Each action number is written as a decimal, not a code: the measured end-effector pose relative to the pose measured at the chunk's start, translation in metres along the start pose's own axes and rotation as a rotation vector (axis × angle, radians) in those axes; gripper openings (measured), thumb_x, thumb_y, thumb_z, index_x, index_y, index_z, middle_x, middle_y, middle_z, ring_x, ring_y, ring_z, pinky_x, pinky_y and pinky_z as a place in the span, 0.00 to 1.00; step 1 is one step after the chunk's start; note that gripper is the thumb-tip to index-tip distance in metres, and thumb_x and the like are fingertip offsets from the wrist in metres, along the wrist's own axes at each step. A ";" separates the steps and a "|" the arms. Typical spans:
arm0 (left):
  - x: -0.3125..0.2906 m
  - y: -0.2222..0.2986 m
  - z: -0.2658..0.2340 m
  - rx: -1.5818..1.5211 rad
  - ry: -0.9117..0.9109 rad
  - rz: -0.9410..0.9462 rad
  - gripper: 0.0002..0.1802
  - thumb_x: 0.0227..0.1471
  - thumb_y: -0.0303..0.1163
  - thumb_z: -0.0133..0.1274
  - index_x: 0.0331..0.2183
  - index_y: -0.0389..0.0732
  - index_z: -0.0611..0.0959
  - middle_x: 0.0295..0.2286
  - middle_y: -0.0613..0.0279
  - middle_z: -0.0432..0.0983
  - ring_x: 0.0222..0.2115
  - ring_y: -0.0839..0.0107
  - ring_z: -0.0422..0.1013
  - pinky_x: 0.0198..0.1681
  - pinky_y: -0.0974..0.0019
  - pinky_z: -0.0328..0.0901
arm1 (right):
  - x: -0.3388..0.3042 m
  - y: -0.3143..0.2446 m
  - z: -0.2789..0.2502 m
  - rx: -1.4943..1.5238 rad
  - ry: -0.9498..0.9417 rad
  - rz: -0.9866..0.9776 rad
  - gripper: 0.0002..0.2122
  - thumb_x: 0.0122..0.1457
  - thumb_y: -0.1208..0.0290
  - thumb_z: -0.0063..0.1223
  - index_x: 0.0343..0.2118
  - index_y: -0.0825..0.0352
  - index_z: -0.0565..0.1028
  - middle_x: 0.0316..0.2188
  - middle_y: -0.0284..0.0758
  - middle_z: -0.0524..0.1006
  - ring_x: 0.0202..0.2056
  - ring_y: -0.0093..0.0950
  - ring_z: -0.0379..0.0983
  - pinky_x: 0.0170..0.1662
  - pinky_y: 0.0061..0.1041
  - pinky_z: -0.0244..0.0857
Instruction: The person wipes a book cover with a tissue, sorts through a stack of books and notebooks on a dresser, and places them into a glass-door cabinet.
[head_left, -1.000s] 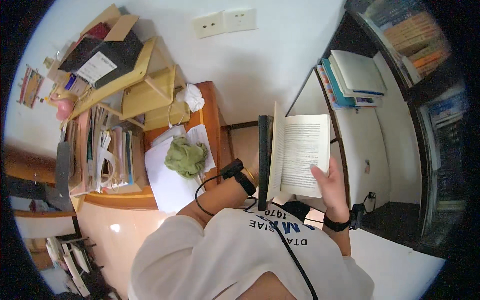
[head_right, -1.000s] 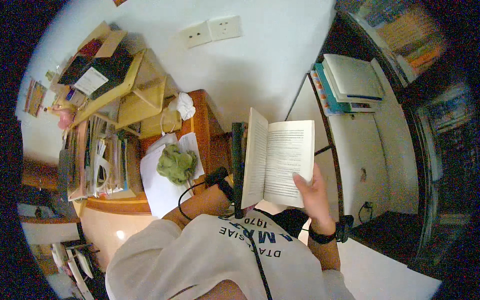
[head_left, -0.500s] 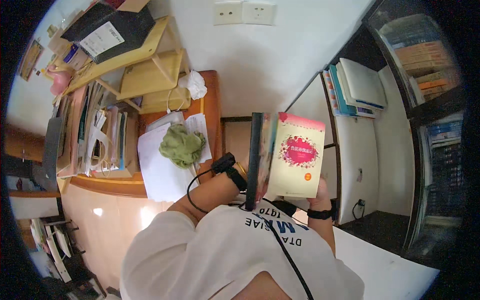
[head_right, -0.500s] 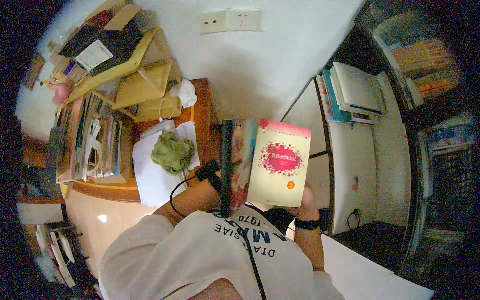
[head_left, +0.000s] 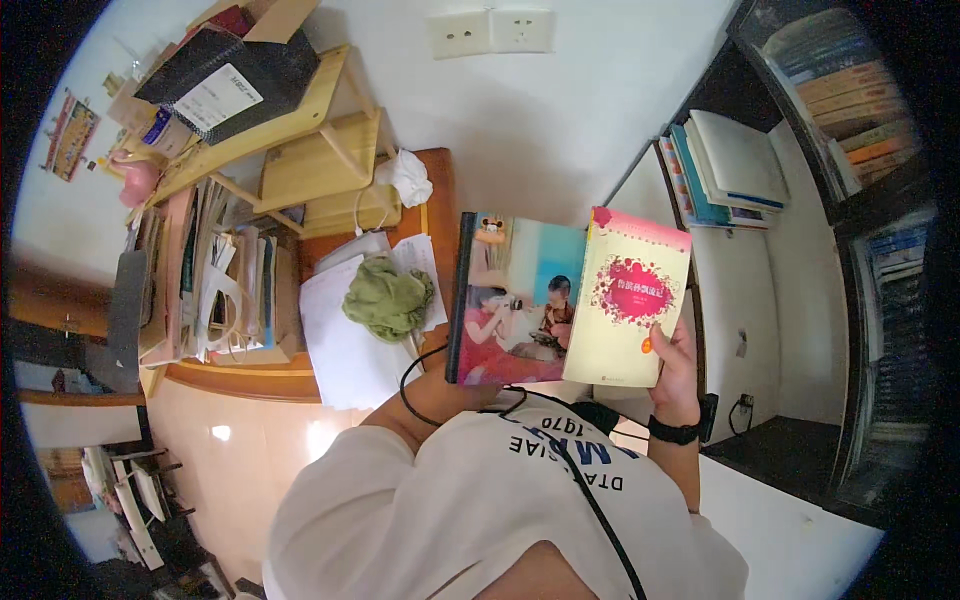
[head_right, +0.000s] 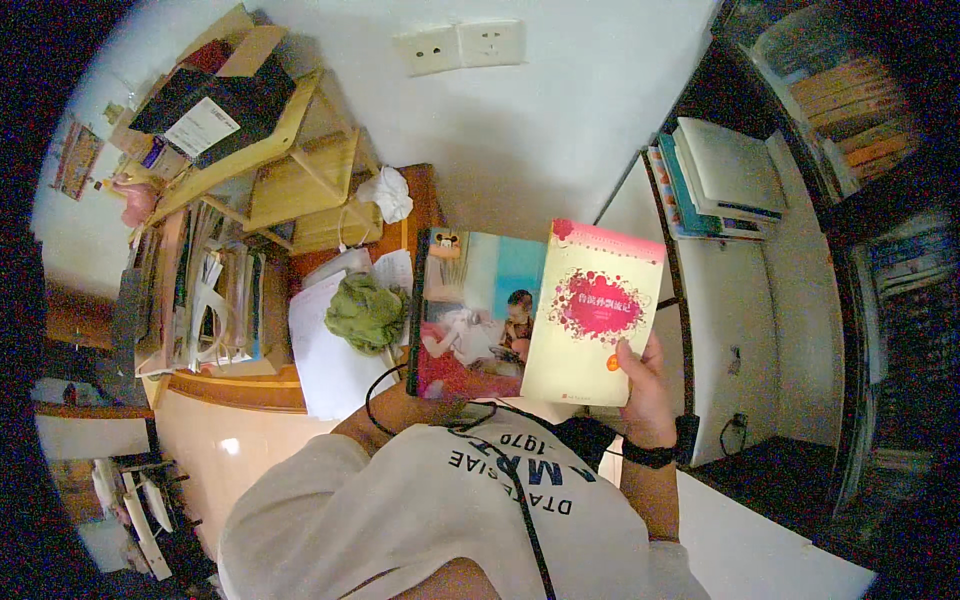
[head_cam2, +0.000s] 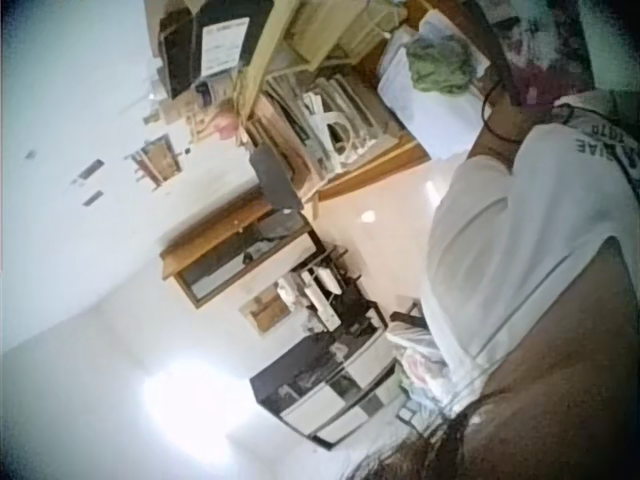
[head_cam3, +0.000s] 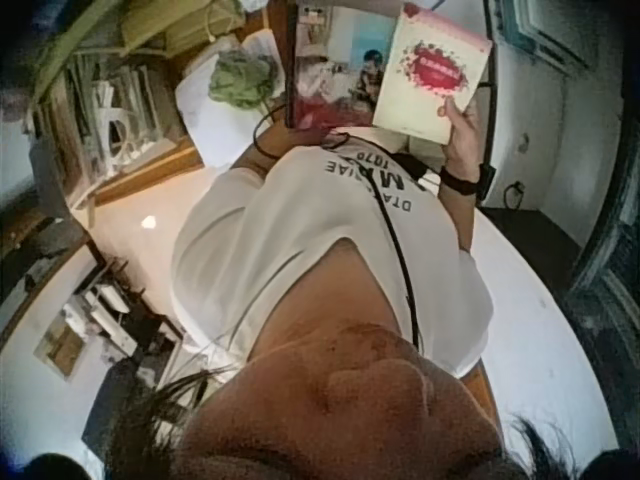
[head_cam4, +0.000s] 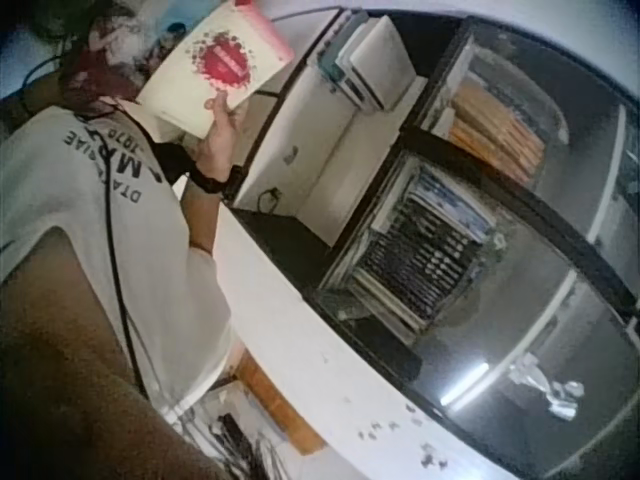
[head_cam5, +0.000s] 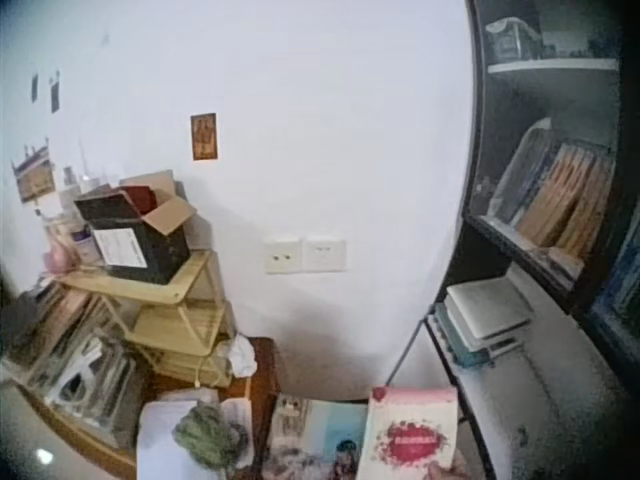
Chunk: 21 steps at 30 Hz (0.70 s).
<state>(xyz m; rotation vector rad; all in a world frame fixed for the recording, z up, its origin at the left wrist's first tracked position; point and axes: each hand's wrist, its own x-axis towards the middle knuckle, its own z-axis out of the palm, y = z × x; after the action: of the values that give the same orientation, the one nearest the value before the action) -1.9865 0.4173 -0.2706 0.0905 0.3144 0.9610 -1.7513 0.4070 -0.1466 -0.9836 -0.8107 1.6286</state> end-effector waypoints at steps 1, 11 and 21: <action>-0.002 0.001 0.000 -0.005 0.003 0.004 0.32 0.57 0.53 0.43 0.53 0.37 0.70 0.48 0.50 0.69 0.48 0.60 0.67 0.52 0.55 0.64 | 0.001 0.001 -0.004 0.008 -0.020 -0.011 0.18 0.60 0.74 0.48 0.53 0.69 0.66 0.48 0.38 0.74 0.48 0.28 0.72 0.53 0.29 0.64; -0.004 0.000 0.002 -0.020 -0.022 0.040 0.32 0.58 0.53 0.43 0.53 0.38 0.69 0.49 0.50 0.69 0.49 0.59 0.67 0.53 0.55 0.64 | -0.006 0.011 0.041 0.028 -0.104 0.018 0.19 0.61 0.75 0.47 0.55 0.68 0.63 0.49 0.37 0.73 0.48 0.28 0.72 0.54 0.30 0.63; -0.001 0.000 0.015 -0.010 -0.104 -0.016 0.33 0.58 0.53 0.42 0.54 0.38 0.69 0.49 0.50 0.68 0.50 0.59 0.66 0.53 0.54 0.63 | -0.015 0.052 0.080 -0.600 -0.098 -0.131 0.12 0.61 0.70 0.52 0.44 0.70 0.72 0.36 0.33 0.78 0.34 0.19 0.71 0.38 0.21 0.65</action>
<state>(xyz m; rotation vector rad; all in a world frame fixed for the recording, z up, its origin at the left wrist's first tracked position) -1.9823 0.4171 -0.2565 0.1282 0.2137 0.9385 -1.8430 0.3768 -0.1540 -1.2325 -1.4496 1.3493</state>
